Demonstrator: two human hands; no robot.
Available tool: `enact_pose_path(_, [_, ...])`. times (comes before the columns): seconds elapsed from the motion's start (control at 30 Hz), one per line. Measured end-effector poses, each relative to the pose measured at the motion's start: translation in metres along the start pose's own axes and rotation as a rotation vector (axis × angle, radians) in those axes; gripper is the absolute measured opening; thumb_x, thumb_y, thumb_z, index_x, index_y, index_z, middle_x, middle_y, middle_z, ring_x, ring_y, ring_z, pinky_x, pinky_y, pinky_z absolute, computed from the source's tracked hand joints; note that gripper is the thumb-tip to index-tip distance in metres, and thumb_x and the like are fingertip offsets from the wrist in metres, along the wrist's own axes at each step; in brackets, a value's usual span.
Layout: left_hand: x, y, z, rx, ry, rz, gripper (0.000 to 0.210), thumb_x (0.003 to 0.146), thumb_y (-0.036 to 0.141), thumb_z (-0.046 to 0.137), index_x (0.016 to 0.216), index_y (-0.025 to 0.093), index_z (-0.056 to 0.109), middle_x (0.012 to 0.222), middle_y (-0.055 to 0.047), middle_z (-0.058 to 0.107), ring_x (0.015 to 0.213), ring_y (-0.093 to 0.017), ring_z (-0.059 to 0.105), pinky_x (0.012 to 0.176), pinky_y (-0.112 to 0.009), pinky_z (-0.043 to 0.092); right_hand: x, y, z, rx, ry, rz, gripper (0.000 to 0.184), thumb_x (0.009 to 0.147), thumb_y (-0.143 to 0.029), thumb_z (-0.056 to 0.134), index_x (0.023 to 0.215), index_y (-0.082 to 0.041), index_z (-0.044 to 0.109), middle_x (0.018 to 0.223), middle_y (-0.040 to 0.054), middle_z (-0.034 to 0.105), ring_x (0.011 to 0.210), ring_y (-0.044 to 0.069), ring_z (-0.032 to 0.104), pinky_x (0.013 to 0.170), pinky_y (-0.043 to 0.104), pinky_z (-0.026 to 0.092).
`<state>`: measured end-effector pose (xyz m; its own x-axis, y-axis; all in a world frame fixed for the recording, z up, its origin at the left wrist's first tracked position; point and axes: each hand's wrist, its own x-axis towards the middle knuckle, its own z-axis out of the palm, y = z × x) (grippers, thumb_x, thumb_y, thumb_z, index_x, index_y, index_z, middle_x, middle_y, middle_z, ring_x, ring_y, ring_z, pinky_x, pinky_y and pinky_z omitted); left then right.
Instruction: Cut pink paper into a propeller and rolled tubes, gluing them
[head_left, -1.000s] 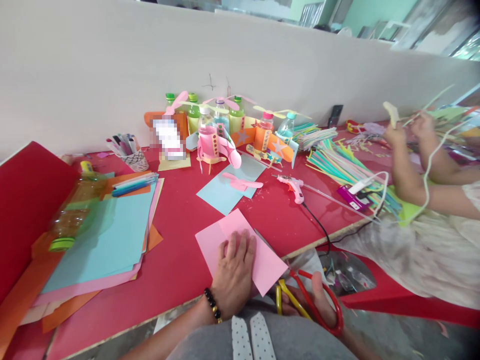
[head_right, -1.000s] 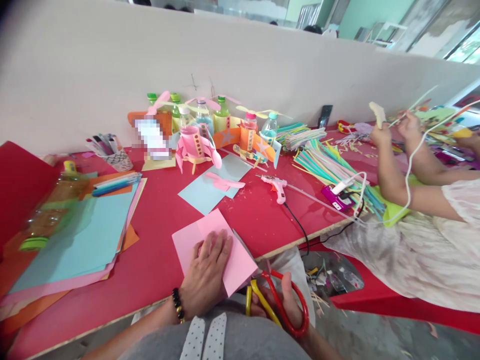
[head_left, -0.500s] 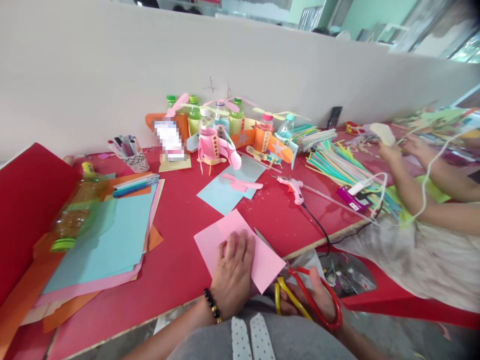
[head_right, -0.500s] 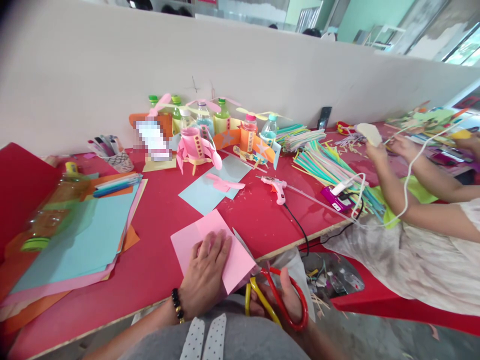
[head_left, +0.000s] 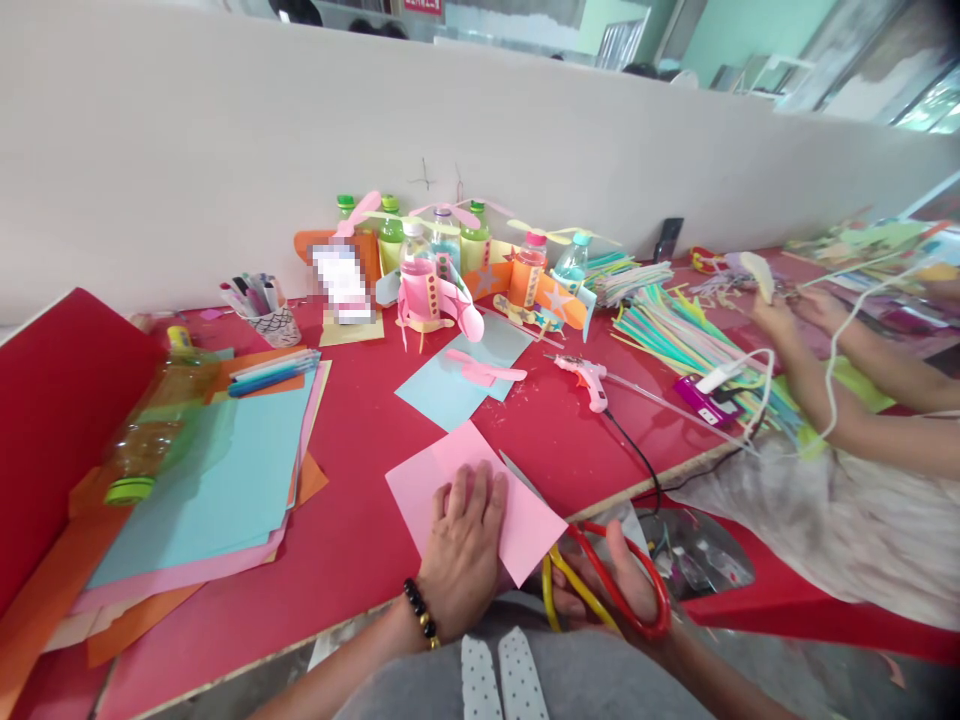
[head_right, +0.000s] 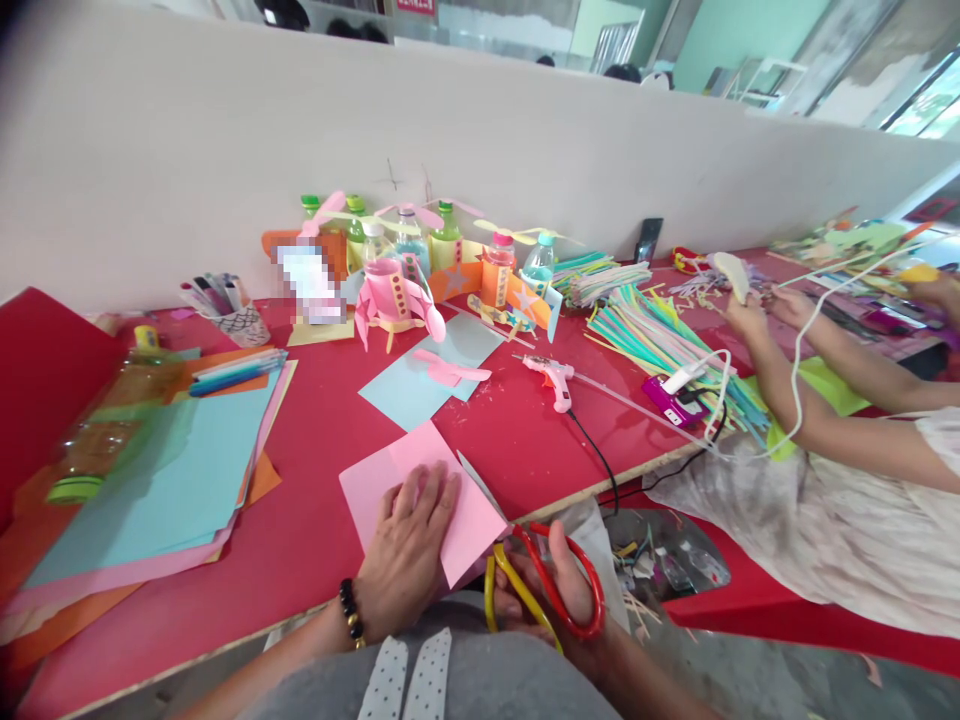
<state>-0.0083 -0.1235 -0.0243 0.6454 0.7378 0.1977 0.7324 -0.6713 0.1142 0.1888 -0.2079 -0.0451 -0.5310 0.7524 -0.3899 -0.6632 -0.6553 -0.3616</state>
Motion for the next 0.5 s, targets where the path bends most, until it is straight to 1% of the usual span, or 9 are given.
enact_pose_path(0.1, [0.0,-0.001,0.001,-0.004,0.002,-0.013,0.064,0.083,0.031,0.044,0.141,0.015,0.024,0.143,-0.018,0.031,0.13,-0.035,0.025,0.099,-0.051,0.023,0.003,0.002,-0.002,0.004,-0.007,-0.008,0.086,0.063,-0.087,0.013,0.078,-0.013,0.054,0.056,-0.0003,0.044,0.038,0.004,0.028,0.035,0.017,0.018])
enact_pose_path(0.23, [0.0,-0.001,0.001,-0.007,-0.004,-0.014,0.064,0.083,0.031,0.044,0.142,0.016,0.024,0.143,-0.018,0.03,0.13,-0.035,0.025,0.098,-0.051,0.023,0.005,0.007,-0.01,0.021,-0.09,-0.015,0.083,0.062,-0.087,0.016,0.08,-0.014,0.052,0.058,-0.0025,0.045,0.033,0.001,0.025,0.031,0.015,0.015])
enact_pose_path(0.37, [0.0,-0.002,0.0,-0.008,-0.004,-0.007,0.063,0.084,0.03,0.043,0.142,0.015,0.023,0.143,-0.017,0.031,0.131,-0.035,0.024,0.098,-0.051,0.024,0.006,0.009,-0.015,0.031,-0.149,-0.024,0.077,0.068,-0.083,0.021,0.083,-0.015,0.054,0.059,-0.0041,0.045,0.027,-0.001,0.019,0.028,0.016,0.011])
enact_pose_path(0.43, [0.0,-0.003,0.0,-0.007,-0.005,-0.005,0.063,0.084,0.029,0.043,0.142,0.015,0.023,0.143,-0.017,0.03,0.131,-0.034,0.024,0.099,-0.051,0.024,0.005,0.008,-0.012,0.023,-0.134,-0.028,0.078,0.069,-0.083,0.018,0.082,-0.015,0.055,0.058,-0.0034,0.045,0.029,0.001,0.021,0.03,0.016,0.012])
enact_pose_path(0.5, [-0.001,-0.004,0.001,-0.011,-0.021,-0.007,0.063,0.084,0.027,0.043,0.142,0.016,0.021,0.145,-0.016,0.028,0.132,-0.034,0.022,0.099,-0.051,0.024,0.003,0.006,-0.008,-0.005,-0.085,-0.026,0.083,0.067,-0.085,0.013,0.079,-0.014,0.055,0.057,-0.001,0.046,0.035,0.004,0.029,0.034,0.018,0.017])
